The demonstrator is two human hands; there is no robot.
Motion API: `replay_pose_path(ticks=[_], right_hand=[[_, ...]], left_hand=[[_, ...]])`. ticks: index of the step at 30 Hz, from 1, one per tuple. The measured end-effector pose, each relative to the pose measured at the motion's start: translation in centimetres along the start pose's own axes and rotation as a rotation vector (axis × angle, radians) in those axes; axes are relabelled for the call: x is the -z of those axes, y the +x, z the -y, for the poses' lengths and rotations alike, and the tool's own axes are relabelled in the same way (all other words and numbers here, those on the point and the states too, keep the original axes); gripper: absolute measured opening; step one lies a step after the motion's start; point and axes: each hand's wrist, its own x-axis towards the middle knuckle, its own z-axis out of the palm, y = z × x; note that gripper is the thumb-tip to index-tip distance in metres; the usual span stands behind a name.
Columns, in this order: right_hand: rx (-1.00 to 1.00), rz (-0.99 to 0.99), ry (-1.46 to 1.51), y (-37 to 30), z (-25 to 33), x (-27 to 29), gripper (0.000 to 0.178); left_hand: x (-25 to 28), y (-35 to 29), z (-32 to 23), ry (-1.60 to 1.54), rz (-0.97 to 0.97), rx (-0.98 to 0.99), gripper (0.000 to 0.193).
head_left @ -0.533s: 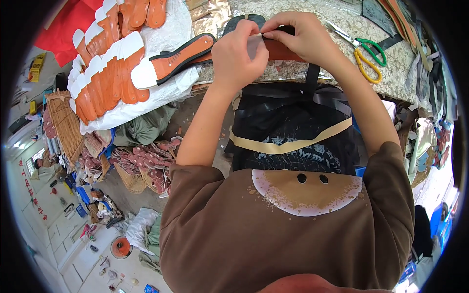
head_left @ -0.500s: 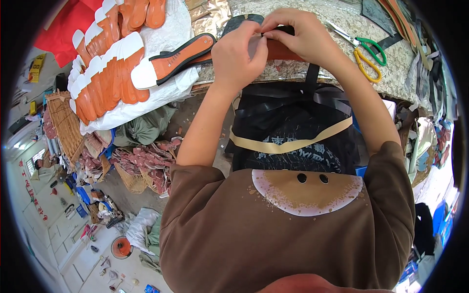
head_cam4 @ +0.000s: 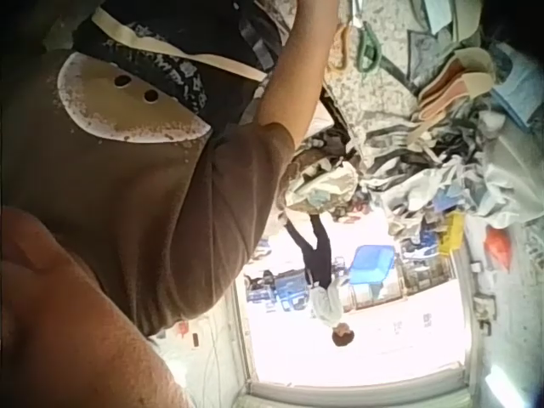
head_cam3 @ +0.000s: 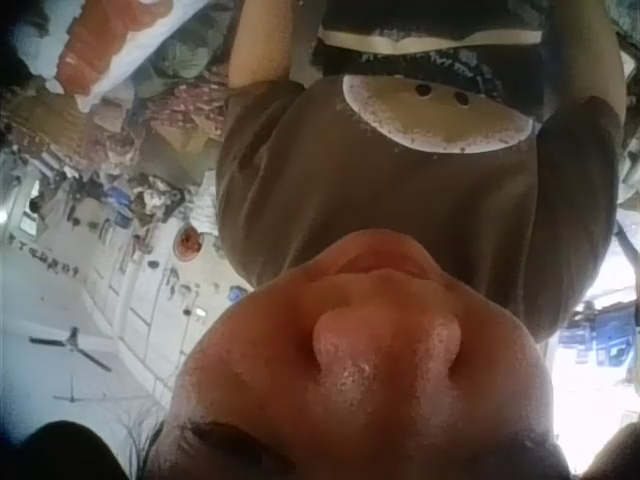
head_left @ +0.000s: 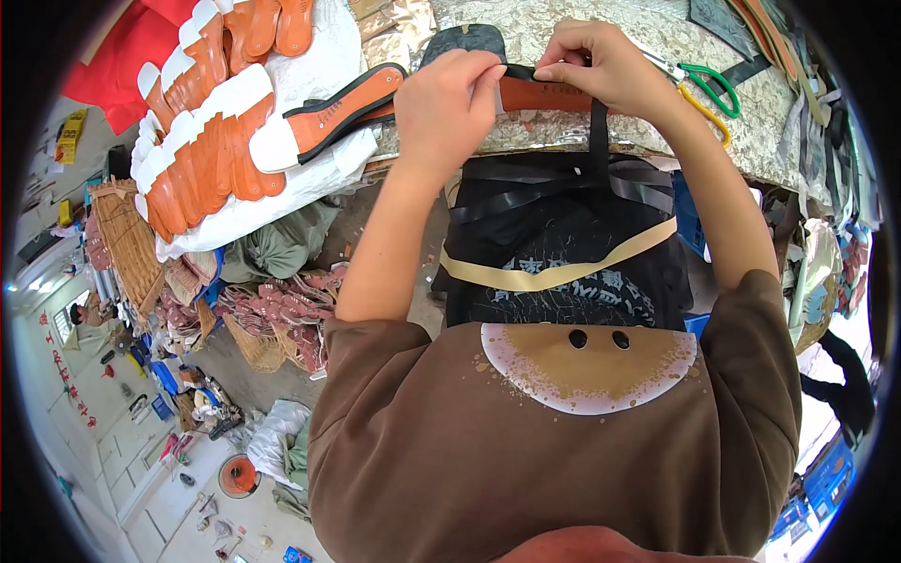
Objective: Assembling shoe components, applying adhesive, and trimming materials.
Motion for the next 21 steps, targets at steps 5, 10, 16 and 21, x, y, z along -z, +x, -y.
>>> replay_pose_path(ticks=[5, 10, 16, 21], right_hand=[[0.084, -0.064, -0.56, -0.2, 2.0, -0.5, 0.014], [0.097, -0.143, -0.753, -1.2, 2.4, -1.6, 0.01], [0.016, -0.061, -0.92, -2.9, 2.3, -0.6, 0.009], [0.099, -0.024, -1.038, -2.8, 1.9, -0.4, 0.017]], left_hand=[[2.3, 4.4, -1.0, 0.026, 0.464, 0.019, 0.014], [-0.1, 5.3, -0.5, -0.019, 0.585, -0.027, 0.016], [-1.1, 4.8, -1.3, 0.169, 0.536, -0.213, 0.016], [-2.4, 4.3, -1.3, 0.303, 0.557, -0.201, 0.014]])
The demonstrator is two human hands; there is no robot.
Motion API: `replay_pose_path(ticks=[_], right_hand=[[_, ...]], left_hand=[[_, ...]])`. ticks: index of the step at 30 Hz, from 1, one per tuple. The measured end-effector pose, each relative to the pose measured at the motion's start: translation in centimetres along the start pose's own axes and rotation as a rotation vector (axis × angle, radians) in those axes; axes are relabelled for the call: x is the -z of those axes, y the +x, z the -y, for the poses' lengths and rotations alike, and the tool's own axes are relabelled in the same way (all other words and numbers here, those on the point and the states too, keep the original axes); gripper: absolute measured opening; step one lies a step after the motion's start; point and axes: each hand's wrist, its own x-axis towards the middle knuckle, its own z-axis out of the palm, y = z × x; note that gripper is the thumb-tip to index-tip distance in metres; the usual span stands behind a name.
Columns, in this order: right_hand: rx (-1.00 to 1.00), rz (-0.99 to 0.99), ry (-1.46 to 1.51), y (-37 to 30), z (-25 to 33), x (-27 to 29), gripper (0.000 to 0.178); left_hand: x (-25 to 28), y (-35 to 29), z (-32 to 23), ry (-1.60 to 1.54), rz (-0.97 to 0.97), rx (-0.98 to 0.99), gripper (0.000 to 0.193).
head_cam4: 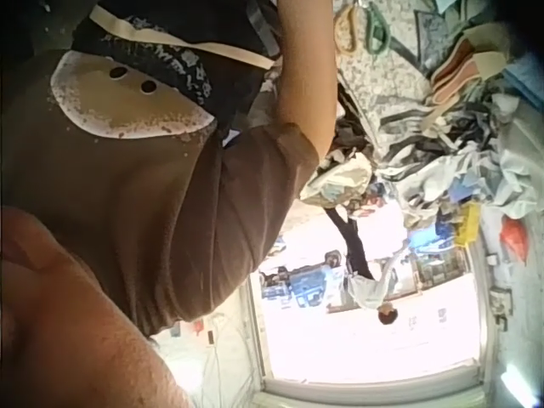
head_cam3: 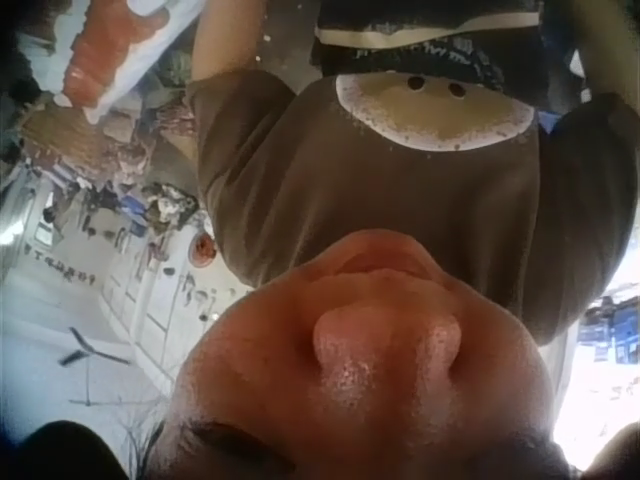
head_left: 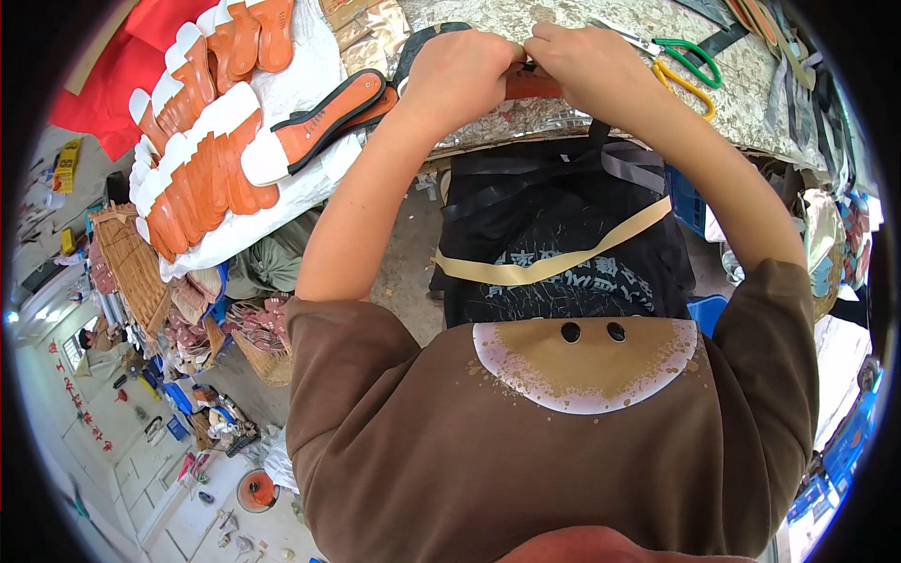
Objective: Assembling shoe components, applying adhesive, and trimming materials.
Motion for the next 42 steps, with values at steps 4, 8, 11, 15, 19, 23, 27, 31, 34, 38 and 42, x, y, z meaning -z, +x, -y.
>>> replay_pose_path(ticks=[4, 8, 11, 15, 19, 23, 27, 31, 34, 38, 42], right_hand=[[0.046, -0.009, -0.003, -1.5, -1.6, 0.6, 0.014], [0.103, -0.001, -0.024, -2.5, -3.9, 1.5, 0.012], [0.147, -0.006, 0.002, -2.6, -4.2, 1.6, 0.011], [0.158, 0.035, 0.005, -3.3, -5.6, 1.5, 0.012], [0.135, -0.035, 0.111, -4.9, -6.4, 1.3, 0.016], [0.076, -0.091, 0.331, -5.1, -6.1, 1.6, 0.013], [-0.187, 0.004, 0.462, -6.1, -7.1, 1.5, 0.022], [-0.361, 0.052, 0.92, -7.9, -6.1, 2.7, 0.044], [-0.303, -0.004, 1.078, -8.9, -4.3, 5.3, 0.046], [-0.351, -0.075, 1.196, -9.5, -3.8, 5.9, 0.047], [-0.404, -0.145, 1.236, -10.0, -3.4, 4.4, 0.044]], left_hand=[[-0.4, -0.5, -0.1, 0.02, -0.084, -0.083, 0.012], [-0.3, -0.3, -1.3, 0.138, -0.102, -0.163, 0.009], [-1.9, 0.6, -4.1, 0.017, -0.14, -0.153, 0.011], [-2.5, 1.0, -3.7, -0.041, -0.175, -0.081, 0.011], [-2.2, 1.3, -3.8, -0.06, -0.187, -0.089, 0.009], [-1.1, 3.0, -5.8, -0.02, 0.056, 0.018, 0.033], [-2.2, 3.6, -5.6, 0.025, 0.104, -0.036, 0.032], [0.3, 0.3, -7.0, -0.042, -0.124, -0.153, 0.027], [4.0, -2.3, -8.3, -0.048, -0.187, -0.164, 0.028], [5.5, -3.9, -7.8, -0.093, -0.264, -0.105, 0.03], [5.7, -5.7, -7.4, -0.24, -0.29, 0.052, 0.031]])
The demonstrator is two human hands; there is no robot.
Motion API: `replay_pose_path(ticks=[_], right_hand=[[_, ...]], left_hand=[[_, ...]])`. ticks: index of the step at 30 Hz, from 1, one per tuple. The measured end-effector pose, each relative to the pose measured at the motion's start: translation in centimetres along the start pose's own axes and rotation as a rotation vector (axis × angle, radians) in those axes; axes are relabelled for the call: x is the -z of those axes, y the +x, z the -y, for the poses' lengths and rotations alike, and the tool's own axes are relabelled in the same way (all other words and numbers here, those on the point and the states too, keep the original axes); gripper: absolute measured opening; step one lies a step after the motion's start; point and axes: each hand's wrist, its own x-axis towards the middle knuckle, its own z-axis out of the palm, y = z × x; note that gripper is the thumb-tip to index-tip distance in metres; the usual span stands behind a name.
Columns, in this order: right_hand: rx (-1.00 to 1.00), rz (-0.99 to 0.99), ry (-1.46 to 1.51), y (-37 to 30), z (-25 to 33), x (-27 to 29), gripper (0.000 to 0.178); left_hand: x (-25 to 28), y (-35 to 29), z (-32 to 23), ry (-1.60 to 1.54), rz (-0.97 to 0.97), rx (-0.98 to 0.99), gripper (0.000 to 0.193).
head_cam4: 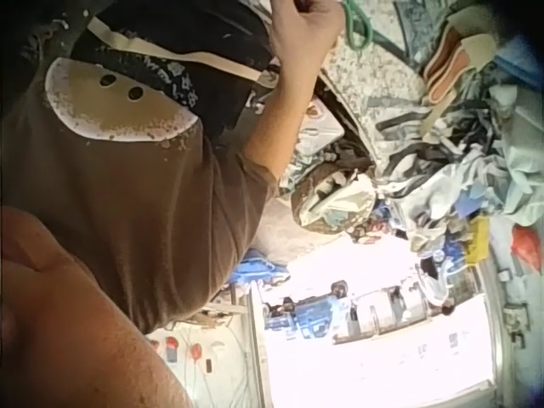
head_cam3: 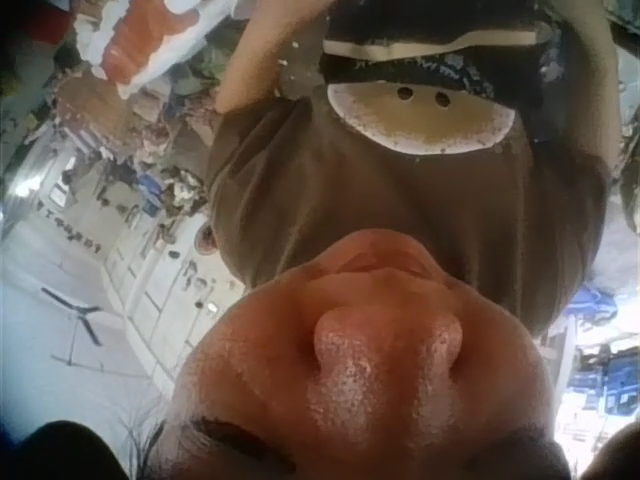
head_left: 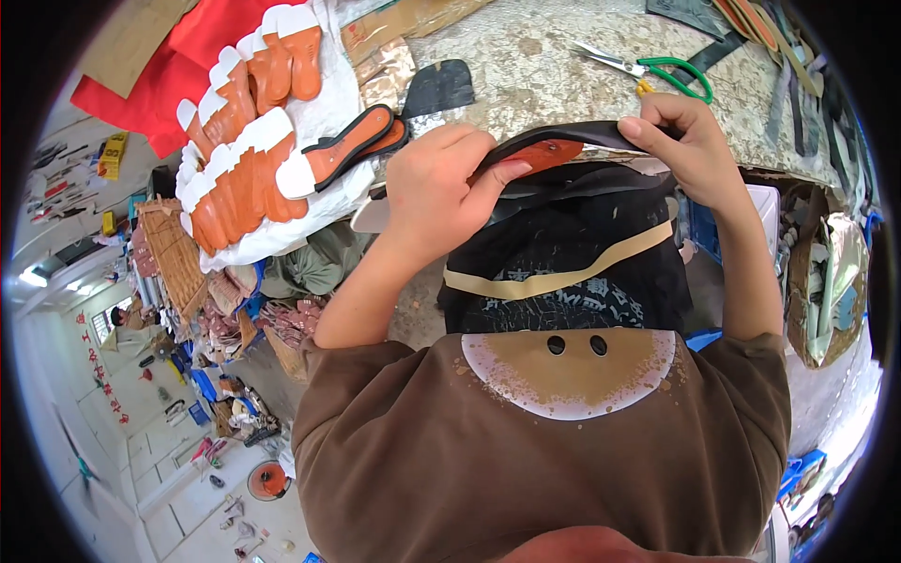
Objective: Assembling shoe components, applying adhesive, and trimming materials.
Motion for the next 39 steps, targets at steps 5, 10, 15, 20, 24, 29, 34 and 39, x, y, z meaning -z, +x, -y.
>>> replay_pose_path(ticks=[5, 10, 15, 20, 24, 29, 34, 39], right_hand=[[-0.03, -0.056, 0.162, -0.3, -0.2, -2.7, 0.036], [0.066, -0.238, 0.353, 0.1, 2.1, -4.6, 0.017], [0.22, -0.297, 0.408, 1.2, 3.5, -9.0, 0.007], [0.29, -0.29, 0.363, 2.7, 5.0, -11.9, 0.01], [0.415, -0.279, -0.114, 3.7, 5.2, -11.3, 0.011], [0.445, -0.177, -0.215, 4.0, 3.8, -11.1, 0.014], [0.391, -0.136, -0.296, 2.5, 2.5, -11.3, 0.017], [0.251, -0.096, -0.256, 0.4, 0.4, -11.6, 0.018]], left_hand=[[-0.9, -1.8, 0.6, -0.258, -0.106, 0.127, 0.028], [-1.8, -2.2, -0.3, -0.724, -0.401, 0.299, 0.024], [-1.7, -1.6, -1.4, -0.972, -0.531, 0.36, 0.022], [-2.5, -1.4, -1.7, -1.14, -0.689, 0.358, 0.023], [-2.8, 0.1, -2.6, -1.176, -0.72, 0.434, 0.024], [-3.0, -0.4, -0.3, -1.186, -0.557, 0.493, 0.014], [-3.0, -0.5, -0.5, -1.201, -0.653, 0.573, 0.013], [-3.3, -0.7, -0.5, -1.148, -0.728, 0.545, 0.015]])
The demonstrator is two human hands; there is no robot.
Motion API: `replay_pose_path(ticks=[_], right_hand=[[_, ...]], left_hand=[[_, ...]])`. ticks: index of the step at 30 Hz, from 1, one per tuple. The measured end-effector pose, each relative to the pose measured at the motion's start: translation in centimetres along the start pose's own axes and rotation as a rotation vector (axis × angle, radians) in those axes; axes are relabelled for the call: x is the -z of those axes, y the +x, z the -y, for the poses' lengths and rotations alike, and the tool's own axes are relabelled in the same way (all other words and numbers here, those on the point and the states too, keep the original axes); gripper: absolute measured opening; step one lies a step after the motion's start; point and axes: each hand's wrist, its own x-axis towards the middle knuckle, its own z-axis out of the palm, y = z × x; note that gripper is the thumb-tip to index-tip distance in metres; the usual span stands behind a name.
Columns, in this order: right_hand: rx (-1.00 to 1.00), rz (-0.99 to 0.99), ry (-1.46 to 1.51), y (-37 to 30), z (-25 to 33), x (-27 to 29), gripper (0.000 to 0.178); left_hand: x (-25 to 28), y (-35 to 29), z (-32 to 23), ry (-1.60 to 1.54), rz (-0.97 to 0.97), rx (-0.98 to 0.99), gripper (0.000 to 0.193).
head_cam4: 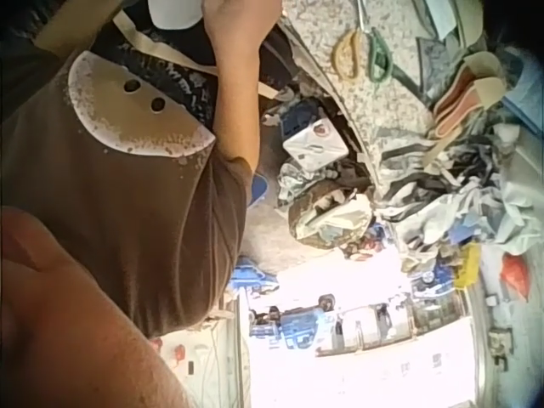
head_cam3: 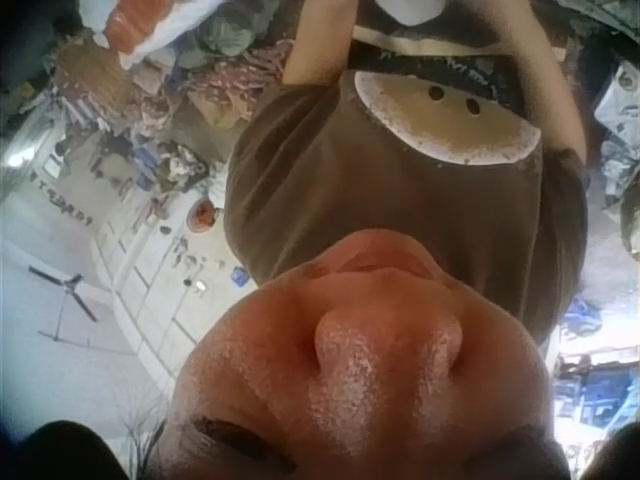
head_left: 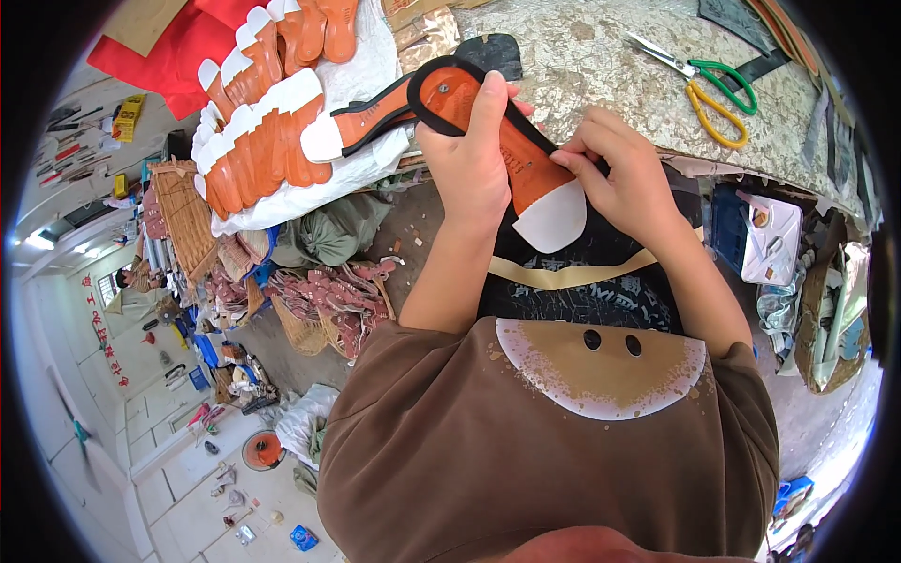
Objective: Assembling shoe components, applying adhesive, and trimming materials.
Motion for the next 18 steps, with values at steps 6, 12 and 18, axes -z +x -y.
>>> replay_pose_path(ticks=[6, 12, 18], right_hand=[[0.048, -0.011, 0.02, 1.6, -0.6, 1.2, 0.016], [-0.164, 0.063, 0.513, 1.4, -1.4, 1.5, 0.017], [-0.232, 0.074, 0.553, 0.8, 1.1, 2.0, 0.017]], left_hand=[[1.7, 0.2, 2.0, 0.184, 0.287, -0.389, 0.01], [2.2, -0.8, 1.2, 0.144, 0.293, -0.162, 0.01], [1.4, -1.3, 0.1, 0.077, -0.008, -0.236, 0.057]])
